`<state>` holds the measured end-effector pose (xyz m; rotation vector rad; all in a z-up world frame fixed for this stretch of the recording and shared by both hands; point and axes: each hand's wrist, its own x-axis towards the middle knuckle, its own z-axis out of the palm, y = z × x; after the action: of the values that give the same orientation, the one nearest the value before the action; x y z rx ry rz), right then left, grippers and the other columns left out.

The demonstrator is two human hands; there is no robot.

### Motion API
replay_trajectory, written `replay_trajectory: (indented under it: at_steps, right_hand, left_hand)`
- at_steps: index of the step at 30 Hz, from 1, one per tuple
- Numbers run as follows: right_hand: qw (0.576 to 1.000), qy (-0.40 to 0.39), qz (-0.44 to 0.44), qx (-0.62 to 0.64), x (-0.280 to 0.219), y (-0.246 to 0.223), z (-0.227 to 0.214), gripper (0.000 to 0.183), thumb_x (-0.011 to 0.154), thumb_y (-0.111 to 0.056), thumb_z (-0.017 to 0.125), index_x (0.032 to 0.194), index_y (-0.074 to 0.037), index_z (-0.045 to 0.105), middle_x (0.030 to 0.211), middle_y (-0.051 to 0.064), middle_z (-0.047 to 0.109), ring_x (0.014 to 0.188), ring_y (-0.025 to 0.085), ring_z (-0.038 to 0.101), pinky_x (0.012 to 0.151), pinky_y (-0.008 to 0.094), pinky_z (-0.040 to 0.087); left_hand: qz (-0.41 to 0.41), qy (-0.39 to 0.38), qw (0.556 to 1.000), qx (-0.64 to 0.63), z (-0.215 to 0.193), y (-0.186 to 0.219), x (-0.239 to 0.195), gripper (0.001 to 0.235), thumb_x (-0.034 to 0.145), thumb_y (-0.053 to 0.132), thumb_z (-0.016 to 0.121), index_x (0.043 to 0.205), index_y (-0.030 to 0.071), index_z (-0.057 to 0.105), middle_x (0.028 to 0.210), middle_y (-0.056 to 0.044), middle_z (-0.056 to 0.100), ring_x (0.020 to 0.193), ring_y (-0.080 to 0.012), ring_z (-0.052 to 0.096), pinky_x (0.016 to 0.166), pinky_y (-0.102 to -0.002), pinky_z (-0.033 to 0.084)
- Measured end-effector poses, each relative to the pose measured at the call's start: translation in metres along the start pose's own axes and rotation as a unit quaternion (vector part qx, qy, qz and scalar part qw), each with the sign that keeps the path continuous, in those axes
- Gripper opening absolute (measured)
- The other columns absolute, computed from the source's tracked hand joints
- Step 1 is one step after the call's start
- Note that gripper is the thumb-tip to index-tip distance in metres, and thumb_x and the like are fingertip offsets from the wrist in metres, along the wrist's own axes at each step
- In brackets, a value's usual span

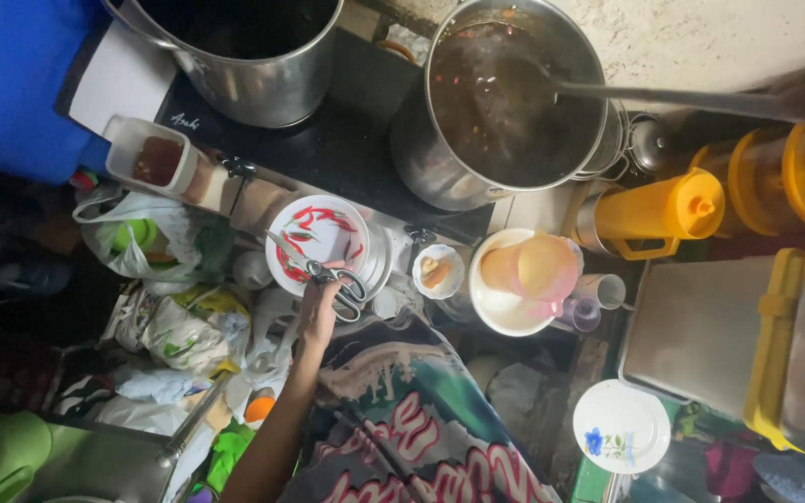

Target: Cutting red chilies with scissors into a large pot of liquid while occasionally stirring.

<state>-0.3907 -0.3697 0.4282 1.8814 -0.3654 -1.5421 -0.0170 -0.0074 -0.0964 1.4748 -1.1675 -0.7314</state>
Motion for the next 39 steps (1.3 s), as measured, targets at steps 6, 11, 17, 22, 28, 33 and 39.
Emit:
replay_trajectory:
  at_steps: [6, 11, 17, 22, 28, 33, 39]
  right_hand:
    - [0.944, -0.059, -0.200, -0.257, 0.023, -0.049, -0.077, 0.020, 0.107, -0.007, 0.055, 0.124, -0.015, 0.059, 0.102, -0.003, 0.060, 0.093, 0.015, 0.057, 0.091, 0.032, 0.046]
    - [0.997, -0.045, -0.034, 0.048, 0.052, -0.104, -0.088, 0.012, 0.100, -0.021, 0.062, 0.106, -0.028, 0.069, 0.097, -0.012, 0.072, 0.099, 0.003, 0.073, 0.090, 0.024, 0.060]
    - [0.905, 0.009, 0.121, 0.408, 0.073, -0.144, -0.115, 0.022, 0.091, -0.006, 0.067, 0.075, -0.014, 0.080, 0.072, 0.007, 0.078, 0.078, 0.025, 0.080, 0.062, 0.044, 0.063]
    - [0.896, 0.092, 0.142, 0.410, 0.110, -0.164, -0.125, 0.022, 0.083, -0.005, 0.069, 0.065, -0.018, 0.073, 0.056, 0.000, 0.069, 0.062, 0.019, 0.075, 0.051, 0.037, 0.057]
    - [0.864, 0.221, 0.187, 0.412, 0.195, -0.142, -0.058, 0.043, 0.083, -0.004, 0.066, 0.045, -0.020, 0.055, 0.036, 0.000, 0.048, 0.031, 0.014, 0.052, 0.029, 0.028, 0.037]
    - [0.901, 0.169, 0.163, 0.365, 0.143, -0.145, -0.066, 0.032, 0.094, -0.015, 0.063, 0.063, -0.019, 0.070, 0.056, 0.002, 0.068, 0.061, 0.020, 0.075, 0.050, 0.036, 0.057]
    - [0.914, 0.192, 0.178, 0.309, 0.089, -0.172, -0.083, 0.027, 0.092, -0.015, 0.062, 0.066, -0.025, 0.068, 0.064, -0.003, 0.070, 0.068, 0.017, 0.074, 0.057, 0.033, 0.057]
  left_hand:
    - [-0.008, -0.003, 1.000, 0.005, -0.003, -0.007, -0.007, 0.022, 0.099, 0.012, 0.065, 0.119, 0.018, 0.073, 0.139, -0.010, 0.063, 0.109, -0.0247, 0.069, 0.080, -0.030, 0.062]
    - [-0.041, 0.004, 0.999, -0.032, -0.003, 0.009, -0.008, 0.017, 0.102, 0.004, 0.060, 0.113, 0.008, 0.073, 0.134, -0.019, 0.063, 0.110, -0.0326, 0.070, 0.077, -0.030, 0.064]
    - [-0.045, -0.001, 0.999, 0.026, -0.010, 0.051, -0.002, 0.013, 0.103, 0.003, 0.059, 0.111, 0.002, 0.069, 0.131, -0.025, 0.061, 0.111, -0.0364, 0.069, 0.080, -0.033, 0.066]
    - [-0.017, -0.013, 0.989, 0.145, 0.004, 0.024, -0.006, 0.025, 0.098, -0.003, 0.062, 0.121, 0.006, 0.068, 0.130, -0.022, 0.059, 0.113, -0.0353, 0.068, 0.074, -0.029, 0.067]
    - [-0.281, 0.028, 0.949, -0.141, -0.009, 0.084, 0.016, 0.035, 0.104, 0.030, 0.055, 0.133, 0.009, 0.060, 0.137, -0.019, 0.061, 0.123, -0.0250, 0.062, 0.098, -0.037, 0.056]
    - [-0.287, 0.010, 0.944, -0.163, -0.008, 0.073, 0.013, 0.035, 0.104, 0.028, 0.053, 0.135, 0.011, 0.060, 0.138, -0.015, 0.060, 0.123, -0.0230, 0.062, 0.097, -0.034, 0.058]
    - [-0.172, -0.042, 0.983, 0.041, 0.006, 0.035, 0.006, 0.028, 0.104, 0.010, 0.054, 0.129, 0.009, 0.066, 0.137, -0.029, 0.056, 0.121, -0.0393, 0.064, 0.086, -0.034, 0.065]
